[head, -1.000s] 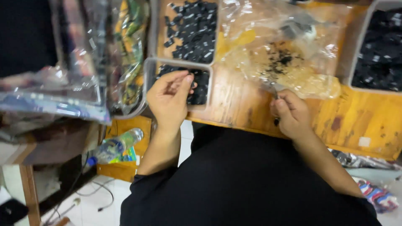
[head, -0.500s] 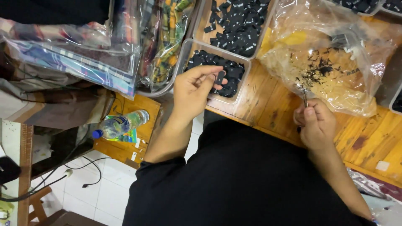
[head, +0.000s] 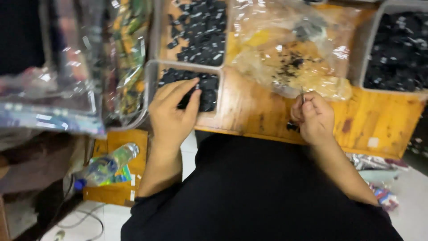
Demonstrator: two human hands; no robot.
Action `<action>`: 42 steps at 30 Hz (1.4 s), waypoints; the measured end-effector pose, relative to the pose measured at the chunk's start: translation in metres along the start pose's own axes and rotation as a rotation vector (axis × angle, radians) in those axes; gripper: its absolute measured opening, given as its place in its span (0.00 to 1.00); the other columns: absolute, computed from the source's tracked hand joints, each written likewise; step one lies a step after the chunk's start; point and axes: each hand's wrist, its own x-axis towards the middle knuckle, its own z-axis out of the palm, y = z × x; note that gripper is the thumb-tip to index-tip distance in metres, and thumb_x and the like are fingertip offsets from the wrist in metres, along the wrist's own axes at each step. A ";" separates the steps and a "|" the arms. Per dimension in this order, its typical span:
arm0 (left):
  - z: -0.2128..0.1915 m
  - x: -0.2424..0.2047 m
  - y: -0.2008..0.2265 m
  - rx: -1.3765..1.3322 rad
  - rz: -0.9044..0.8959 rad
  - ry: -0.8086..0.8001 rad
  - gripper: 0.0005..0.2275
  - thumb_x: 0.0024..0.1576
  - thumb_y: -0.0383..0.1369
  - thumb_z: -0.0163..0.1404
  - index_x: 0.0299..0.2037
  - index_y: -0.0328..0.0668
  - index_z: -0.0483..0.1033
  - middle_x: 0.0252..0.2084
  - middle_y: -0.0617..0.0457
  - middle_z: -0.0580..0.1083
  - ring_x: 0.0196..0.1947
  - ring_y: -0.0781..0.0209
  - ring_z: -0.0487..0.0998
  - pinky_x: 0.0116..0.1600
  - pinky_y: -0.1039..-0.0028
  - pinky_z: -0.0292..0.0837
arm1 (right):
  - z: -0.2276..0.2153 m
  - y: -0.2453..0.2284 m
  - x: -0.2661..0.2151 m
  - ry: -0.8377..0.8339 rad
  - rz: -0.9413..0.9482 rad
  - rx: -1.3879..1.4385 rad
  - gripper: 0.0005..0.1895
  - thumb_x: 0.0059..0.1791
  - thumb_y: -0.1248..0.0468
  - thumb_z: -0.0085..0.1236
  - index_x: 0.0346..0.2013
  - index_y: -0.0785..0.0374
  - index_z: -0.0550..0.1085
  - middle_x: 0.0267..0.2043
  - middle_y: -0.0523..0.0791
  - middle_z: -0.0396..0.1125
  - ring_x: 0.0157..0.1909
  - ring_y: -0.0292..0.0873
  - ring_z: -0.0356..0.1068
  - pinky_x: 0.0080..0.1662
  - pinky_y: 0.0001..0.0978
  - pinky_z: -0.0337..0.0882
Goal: The person uses scissors to cut small black fabric pieces into smaller segments on a wooden table. The cut pieces are placed into clear plastic containers, while larger fabric rolls and other materials remain nearby.
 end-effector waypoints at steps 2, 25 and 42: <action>0.004 0.006 0.010 -0.031 0.021 0.026 0.05 0.62 0.23 0.56 0.46 0.34 0.81 0.45 0.43 0.80 0.45 0.50 0.82 0.56 0.65 0.75 | -0.017 -0.005 0.002 0.057 -0.048 0.036 0.26 0.57 0.42 0.50 0.38 0.64 0.62 0.22 0.42 0.45 0.22 0.34 0.44 0.28 0.28 0.46; 0.224 -0.046 0.069 -0.089 0.703 -0.959 0.15 0.65 0.34 0.44 0.60 0.50 0.76 0.68 0.53 0.68 0.70 0.51 0.65 0.67 0.58 0.63 | -0.068 -0.028 -0.017 0.210 -0.186 -0.100 0.16 0.60 0.56 0.47 0.38 0.64 0.57 0.25 0.43 0.46 0.22 0.36 0.46 0.28 0.28 0.49; 0.176 -0.023 0.042 -0.327 0.622 -0.435 0.12 0.68 0.30 0.44 0.49 0.32 0.80 0.50 0.44 0.78 0.53 0.47 0.79 0.56 0.61 0.75 | -0.063 0.002 -0.007 0.129 -0.309 -0.030 0.09 0.58 0.71 0.48 0.36 0.74 0.64 0.20 0.45 0.50 0.20 0.35 0.51 0.24 0.28 0.51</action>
